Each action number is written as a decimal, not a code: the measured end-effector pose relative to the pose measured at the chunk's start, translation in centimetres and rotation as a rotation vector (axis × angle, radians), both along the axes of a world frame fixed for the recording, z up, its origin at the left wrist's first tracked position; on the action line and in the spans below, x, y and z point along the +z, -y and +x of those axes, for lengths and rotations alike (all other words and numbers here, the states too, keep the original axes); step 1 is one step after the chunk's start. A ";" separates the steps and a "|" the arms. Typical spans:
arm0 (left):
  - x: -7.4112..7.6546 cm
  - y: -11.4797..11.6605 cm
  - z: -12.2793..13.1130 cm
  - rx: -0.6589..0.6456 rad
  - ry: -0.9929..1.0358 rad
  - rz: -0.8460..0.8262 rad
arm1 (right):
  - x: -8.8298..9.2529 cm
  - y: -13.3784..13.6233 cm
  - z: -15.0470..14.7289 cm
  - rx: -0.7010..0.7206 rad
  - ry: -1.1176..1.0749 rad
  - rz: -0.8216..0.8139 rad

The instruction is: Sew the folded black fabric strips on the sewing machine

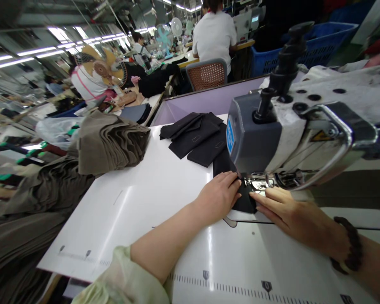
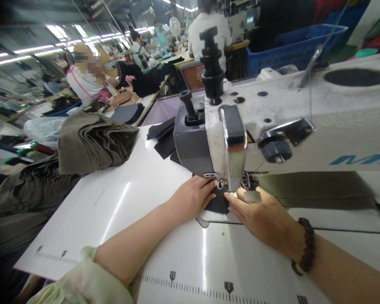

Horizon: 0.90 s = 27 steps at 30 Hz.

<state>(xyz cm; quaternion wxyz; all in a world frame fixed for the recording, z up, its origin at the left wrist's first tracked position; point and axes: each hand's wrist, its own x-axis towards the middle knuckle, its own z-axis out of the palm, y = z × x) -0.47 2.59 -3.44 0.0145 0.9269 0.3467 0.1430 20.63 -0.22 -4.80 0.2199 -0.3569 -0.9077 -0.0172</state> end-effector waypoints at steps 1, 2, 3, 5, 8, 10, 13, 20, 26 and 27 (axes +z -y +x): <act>0.0 0.0 0.0 0.002 -0.003 -0.004 | 0.0 0.0 0.0 -0.002 0.000 0.004; 0.0 0.0 0.0 0.002 -0.007 -0.007 | 0.0 0.1 0.0 -0.004 0.003 0.009; 0.1 0.0 0.0 0.001 -0.011 -0.009 | 0.0 0.1 -0.1 -0.006 0.007 0.018; 0.0 0.0 0.1 -0.005 -0.013 -0.006 | 0.0 0.1 -0.1 -0.013 0.014 0.036; -0.1 -0.2 0.1 0.002 -0.008 -0.002 | -0.1 0.1 -0.1 -0.029 0.023 0.060; -0.1 -0.3 0.0 0.019 -0.007 -0.003 | -0.1 0.0 -0.1 -0.048 0.019 0.058; 0.3 0.1 -0.1 -0.032 -0.020 -0.005 | 0.2 0.1 0.1 -0.001 0.011 0.018; 0.7 1.2 -0.2 -0.224 -0.052 -0.076 | 0.8 0.4 0.2 0.137 0.041 0.031; 0.4 0.2 0.0 -0.198 -0.035 -0.078 | 0.2 0.0 0.0 0.032 -0.006 0.003; 0.4 0.1 0.0 -0.196 -0.032 -0.082 | 0.1 -0.1 0.0 0.016 -0.009 0.003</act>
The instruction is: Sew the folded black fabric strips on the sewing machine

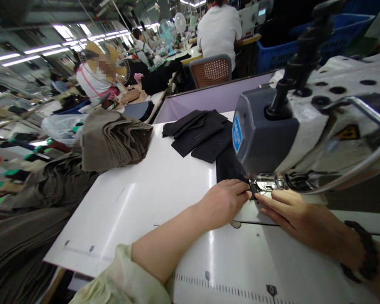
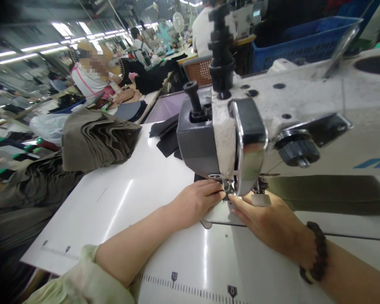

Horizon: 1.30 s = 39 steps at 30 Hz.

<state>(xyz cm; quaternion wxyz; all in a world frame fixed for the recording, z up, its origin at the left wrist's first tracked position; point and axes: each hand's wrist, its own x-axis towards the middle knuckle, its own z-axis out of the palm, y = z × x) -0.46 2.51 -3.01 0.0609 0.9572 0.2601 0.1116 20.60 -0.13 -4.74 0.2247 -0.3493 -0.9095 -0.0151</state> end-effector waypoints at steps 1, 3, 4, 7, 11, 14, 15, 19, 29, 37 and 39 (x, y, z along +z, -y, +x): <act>0.1 -0.1 0.0 0.008 0.003 -0.003 | -0.2 0.0 0.0 -0.016 0.000 0.000; 0.2 -0.4 0.1 0.029 0.006 -0.001 | -0.6 -0.1 0.1 -0.048 0.011 0.005; 0.3 -0.4 0.1 0.040 0.009 0.005 | -0.8 -0.1 0.1 -0.064 0.025 0.011; 0.2 -0.7 0.3 0.067 0.024 0.035 | -1.1 -0.1 0.2 -0.079 0.066 0.029; 0.0 -1.0 0.5 0.093 0.019 0.048 | -1.0 -0.1 0.1 -0.087 0.076 0.052; 0.0 -1.2 0.5 0.097 0.023 0.061 | -0.9 0.0 0.0 -0.100 0.084 0.072; 0.0 -1.2 0.5 0.098 0.025 0.068 | -0.9 0.0 0.0 -0.103 0.086 0.076; 0.1 -1.3 0.5 0.103 0.014 0.066 | -0.9 0.1 0.1 -0.100 0.087 0.071; -0.1 -1.8 0.3 0.092 0.042 0.048 | -0.7 -0.1 -0.1 -0.078 0.053 0.052; 3.0 2.4 0.6 0.164 -0.094 -0.151 | 0.2 0.1 0.6 -0.026 -0.081 -0.077; 3.2 3.8 0.7 0.128 -0.104 -0.147 | 0.5 0.3 0.7 0.021 -0.084 -0.069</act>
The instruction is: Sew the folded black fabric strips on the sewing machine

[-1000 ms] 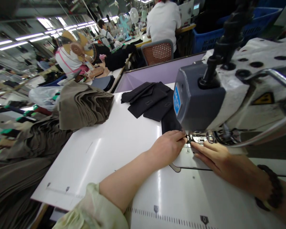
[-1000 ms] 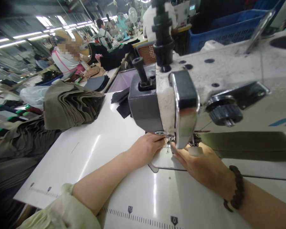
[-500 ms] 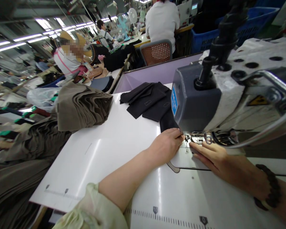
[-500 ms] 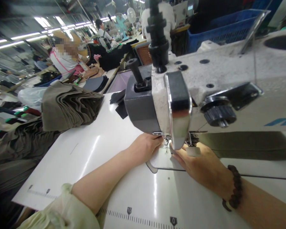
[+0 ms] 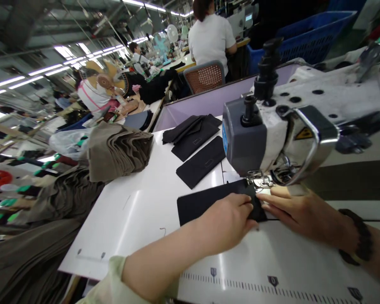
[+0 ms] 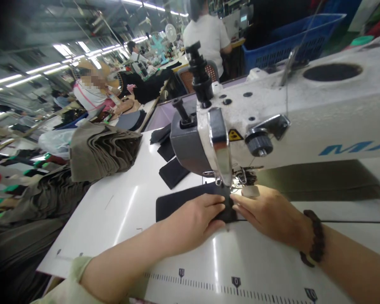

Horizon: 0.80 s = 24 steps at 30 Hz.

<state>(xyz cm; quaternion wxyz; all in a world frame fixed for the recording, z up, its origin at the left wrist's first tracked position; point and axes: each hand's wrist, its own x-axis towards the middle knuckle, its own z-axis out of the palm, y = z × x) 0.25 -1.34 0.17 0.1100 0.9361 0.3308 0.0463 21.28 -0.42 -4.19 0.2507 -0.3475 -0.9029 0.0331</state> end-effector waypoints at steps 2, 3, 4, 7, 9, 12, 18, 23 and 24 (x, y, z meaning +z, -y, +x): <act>-0.4 1.0 0.1 -0.056 0.002 0.066 | 0.3 0.2 0.1 0.054 0.009 0.005; -0.8 1.3 0.1 -0.081 0.009 0.113 | 0.4 0.4 0.2 0.083 0.019 -0.002; -1.2 1.5 0.1 -0.101 0.018 0.156 | 0.5 0.6 0.3 0.110 0.029 -0.011; -2.0 1.6 -0.2 -0.116 0.064 0.207 | 0.8 1.0 0.4 0.180 0.042 -0.023; -2.0 1.5 -0.4 -0.104 0.078 0.180 | 1.0 1.2 0.4 0.209 0.041 -0.017; -1.7 1.5 -0.7 -0.109 0.070 0.127 | 1.2 1.5 0.1 0.233 0.048 -0.007; -2.0 1.5 -0.7 -0.133 0.075 0.114 | 1.3 1.5 -0.4 0.230 0.047 0.007; -1.7 1.4 -0.3 0.001 0.046 0.082 | 2.4 1.6 1.0 0.180 0.081 0.029; -1.5 1.2 -0.1 0.030 0.036 0.075 | 2.7 1.9 1.6 0.134 0.091 0.053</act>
